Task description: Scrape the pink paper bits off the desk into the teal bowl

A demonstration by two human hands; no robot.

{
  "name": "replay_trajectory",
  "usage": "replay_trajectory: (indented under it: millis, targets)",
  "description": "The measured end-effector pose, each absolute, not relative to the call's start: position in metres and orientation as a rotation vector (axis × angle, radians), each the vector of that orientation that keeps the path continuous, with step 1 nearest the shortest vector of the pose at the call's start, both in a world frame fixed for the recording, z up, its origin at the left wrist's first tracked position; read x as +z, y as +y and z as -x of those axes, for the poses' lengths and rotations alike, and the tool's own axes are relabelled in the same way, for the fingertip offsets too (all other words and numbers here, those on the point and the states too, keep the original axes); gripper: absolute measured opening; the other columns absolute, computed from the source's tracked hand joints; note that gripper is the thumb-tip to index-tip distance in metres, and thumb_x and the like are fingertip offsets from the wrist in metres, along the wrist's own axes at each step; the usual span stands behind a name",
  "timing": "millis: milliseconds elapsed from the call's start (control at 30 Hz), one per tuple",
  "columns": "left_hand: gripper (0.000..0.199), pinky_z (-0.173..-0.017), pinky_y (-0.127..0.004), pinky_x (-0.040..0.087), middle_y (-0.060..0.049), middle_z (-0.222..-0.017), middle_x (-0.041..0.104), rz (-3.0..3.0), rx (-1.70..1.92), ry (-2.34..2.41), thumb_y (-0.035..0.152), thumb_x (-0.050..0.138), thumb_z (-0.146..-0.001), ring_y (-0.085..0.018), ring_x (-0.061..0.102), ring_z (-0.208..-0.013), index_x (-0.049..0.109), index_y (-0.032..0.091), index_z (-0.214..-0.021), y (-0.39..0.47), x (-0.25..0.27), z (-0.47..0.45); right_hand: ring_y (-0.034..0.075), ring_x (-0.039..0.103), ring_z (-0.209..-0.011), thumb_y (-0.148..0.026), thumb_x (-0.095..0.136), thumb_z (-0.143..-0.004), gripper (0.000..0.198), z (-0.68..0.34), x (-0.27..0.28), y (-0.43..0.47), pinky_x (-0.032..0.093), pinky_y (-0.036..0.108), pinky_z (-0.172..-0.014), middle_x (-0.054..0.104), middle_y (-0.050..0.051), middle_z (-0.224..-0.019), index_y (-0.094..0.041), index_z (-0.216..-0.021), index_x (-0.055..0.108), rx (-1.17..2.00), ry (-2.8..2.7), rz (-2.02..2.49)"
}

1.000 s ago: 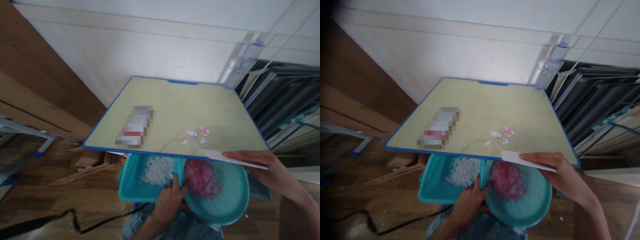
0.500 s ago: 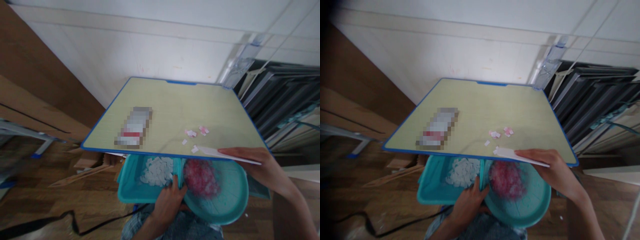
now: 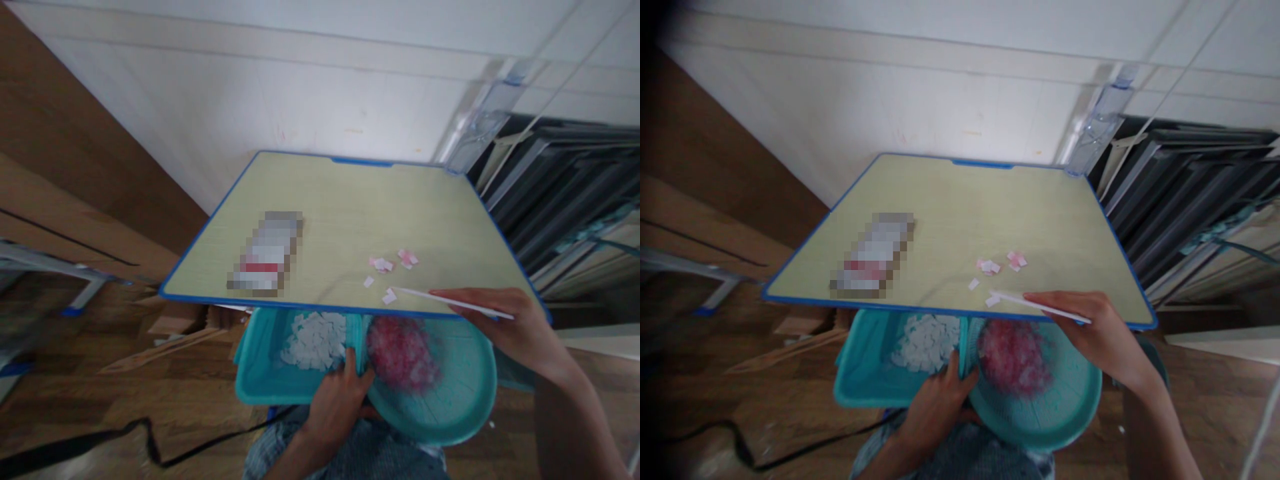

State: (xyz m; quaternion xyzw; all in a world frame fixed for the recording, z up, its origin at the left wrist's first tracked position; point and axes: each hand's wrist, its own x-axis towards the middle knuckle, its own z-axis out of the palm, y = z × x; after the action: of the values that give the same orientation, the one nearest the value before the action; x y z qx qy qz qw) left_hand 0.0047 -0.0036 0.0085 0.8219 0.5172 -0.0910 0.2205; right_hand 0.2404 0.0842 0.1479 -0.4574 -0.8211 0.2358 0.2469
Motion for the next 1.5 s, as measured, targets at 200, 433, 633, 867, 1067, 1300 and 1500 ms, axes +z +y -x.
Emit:
replay_trajectory:
  millis: [200,433,633,867,1067,1300,1500]
  targets:
    - [0.061,-0.066,-0.041,0.052,-0.023,-0.132,0.033,-2.263,-0.272,1.422,0.048,0.064,-0.066,-0.030,0.062,-0.084,0.045,0.028,-0.121,-0.003,0.010,-0.005,0.021,0.066,-0.089,-0.025,0.050,-0.083,0.025,-0.237,0.151,0.088,0.054,0.031,-0.076,0.070,0.002,-0.099,-0.027,-0.103,0.066,0.680,-2.259,1.265]
    - [0.061,-0.065,-0.041,0.053,-0.022,-0.132,0.033,-2.259,-0.270,1.416,0.047,0.064,-0.066,-0.029,0.063,-0.082,0.045,0.028,-0.121,-0.003,0.009,-0.005,0.023,0.066,-0.089,-0.025,0.049,-0.084,0.025,-0.242,0.145,0.092,0.054,0.034,-0.076,0.070,0.003,-0.099,-0.026,-0.102,0.066,0.613,-2.211,1.378]
    - [0.063,-0.066,-0.041,0.053,-0.022,-0.133,0.033,-2.256,-0.258,1.422,0.048,0.065,-0.064,-0.029,0.062,-0.084,0.045,0.028,-0.121,-0.003,0.009,-0.005,0.022,0.065,-0.090,-0.024,0.049,-0.084,0.025,-0.242,0.146,0.088,0.053,0.035,-0.080,0.069,0.002,-0.101,-0.025,-0.103,0.065,0.525,-2.209,1.366]
    - [0.062,-0.066,-0.041,0.053,-0.022,-0.133,0.034,-2.264,-0.265,1.420,0.046,0.066,-0.065,-0.029,0.063,-0.084,0.045,0.028,-0.121,-0.003,0.008,-0.005,0.019,0.065,-0.093,-0.016,0.048,-0.083,0.029,-0.226,0.149,0.080,0.053,0.029,-0.079,0.069,0.002,-0.103,-0.023,-0.105,0.064,0.711,-2.303,1.275]
    - [0.062,-0.067,-0.040,0.053,-0.021,-0.133,0.033,-2.254,-0.276,1.420,0.048,0.064,-0.066,-0.029,0.063,-0.084,0.044,0.029,-0.122,-0.003,0.009,-0.005,0.017,0.062,-0.098,-0.005,0.047,-0.077,0.040,-0.191,0.144,0.081,0.049,0.027,-0.085,0.067,0.002,-0.106,-0.022,-0.110,0.063,0.872,-2.336,1.108]
    - [0.062,-0.066,-0.042,0.053,-0.022,-0.133,0.032,-2.254,-0.262,1.420,0.048,0.065,-0.066,-0.029,0.062,-0.084,0.044,0.028,-0.121,-0.003,0.010,-0.005,0.020,0.066,-0.089,-0.019,0.048,-0.083,0.028,-0.194,0.150,0.083,0.053,0.029,-0.078,0.069,0.003,-0.101,-0.022,-0.104,0.066,0.714,-2.245,1.186]
    - [0.062,-0.068,-0.041,0.052,-0.020,-0.133,0.032,-2.226,-0.234,1.415,0.047,0.066,-0.065,-0.028,0.062,-0.085,0.045,0.029,-0.121,-0.003,0.011,-0.005,0.022,0.068,-0.074,-0.028,0.051,-0.083,0.022,-0.221,0.156,0.073,0.056,0.030,-0.067,0.072,0.002,-0.090,-0.026,-0.095,0.069,0.709,-2.200,1.351]
